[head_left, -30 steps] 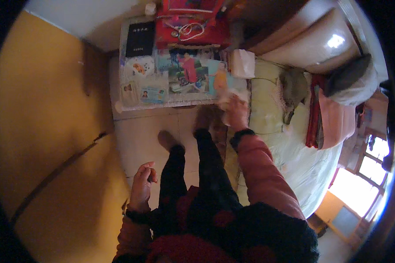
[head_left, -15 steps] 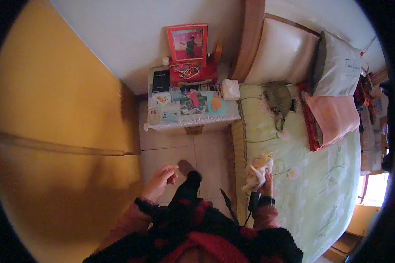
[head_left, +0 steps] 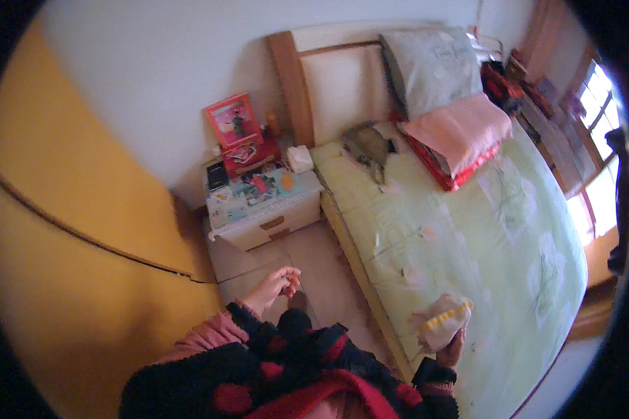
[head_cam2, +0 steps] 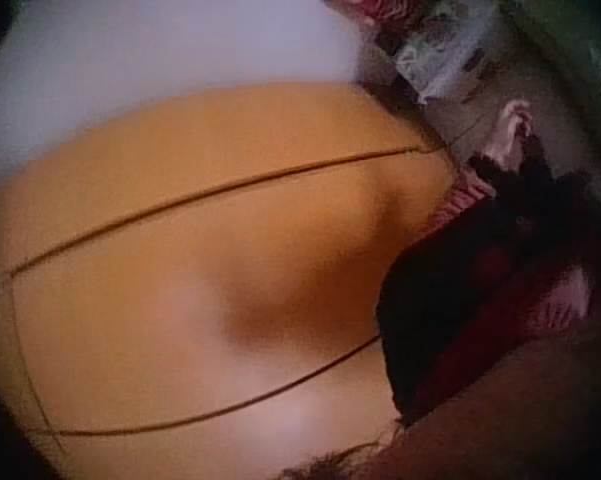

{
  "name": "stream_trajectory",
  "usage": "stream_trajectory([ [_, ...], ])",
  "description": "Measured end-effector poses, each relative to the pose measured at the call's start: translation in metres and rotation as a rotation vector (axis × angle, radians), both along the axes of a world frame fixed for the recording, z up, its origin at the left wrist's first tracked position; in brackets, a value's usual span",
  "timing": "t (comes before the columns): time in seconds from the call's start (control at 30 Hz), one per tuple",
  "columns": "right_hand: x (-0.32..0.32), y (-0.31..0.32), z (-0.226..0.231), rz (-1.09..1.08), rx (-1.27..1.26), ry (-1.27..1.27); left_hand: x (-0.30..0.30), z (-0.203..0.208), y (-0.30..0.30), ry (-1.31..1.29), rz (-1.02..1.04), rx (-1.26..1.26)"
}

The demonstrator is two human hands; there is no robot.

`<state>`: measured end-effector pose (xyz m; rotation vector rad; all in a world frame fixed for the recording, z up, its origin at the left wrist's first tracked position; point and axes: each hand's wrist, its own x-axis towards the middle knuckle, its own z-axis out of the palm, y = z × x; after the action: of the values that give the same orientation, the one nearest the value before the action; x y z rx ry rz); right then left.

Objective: The person wipes a bedside table and bed headboard with a cloth, handles several small bottles and a plastic bag, and places items into a drawer under the bed. The person also wipes the bed headboard and moves around the room.

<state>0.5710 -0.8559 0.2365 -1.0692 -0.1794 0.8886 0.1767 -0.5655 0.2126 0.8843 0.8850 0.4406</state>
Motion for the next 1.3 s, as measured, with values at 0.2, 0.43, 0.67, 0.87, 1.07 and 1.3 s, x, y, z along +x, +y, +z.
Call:
stream_trajectory([
  [0.2, -0.060, -0.003, 0.034, -0.240, -0.007, -0.010, 0.020, 0.015, 0.042, -0.017, -0.218, -0.033],
  [0.43, -0.103, 0.177, 0.175, 0.413, -0.560, -1.288, -0.063, 0.050, 0.120, -0.022, -0.035, 0.077],
  [0.67, -0.132, 0.301, 0.180, 0.474, -0.385, -1.444, -0.130, 0.059, 0.146, -0.054, 0.153, 0.110],
  [0.87, -0.119, 0.382, 0.149, 0.341, 0.025, -1.218, -0.179, 0.036, 0.144, -0.061, 0.335, 0.101],
  [1.07, -0.157, 0.479, 0.204, 0.417, 0.097, -1.972, -0.202, 0.030, 0.163, -0.074, 0.478, 0.224],
  [1.3, -0.155, 0.634, 0.189, 0.774, 0.302, -0.217, -0.175, 0.031, 0.232, -0.046, 0.538, 0.186],
])
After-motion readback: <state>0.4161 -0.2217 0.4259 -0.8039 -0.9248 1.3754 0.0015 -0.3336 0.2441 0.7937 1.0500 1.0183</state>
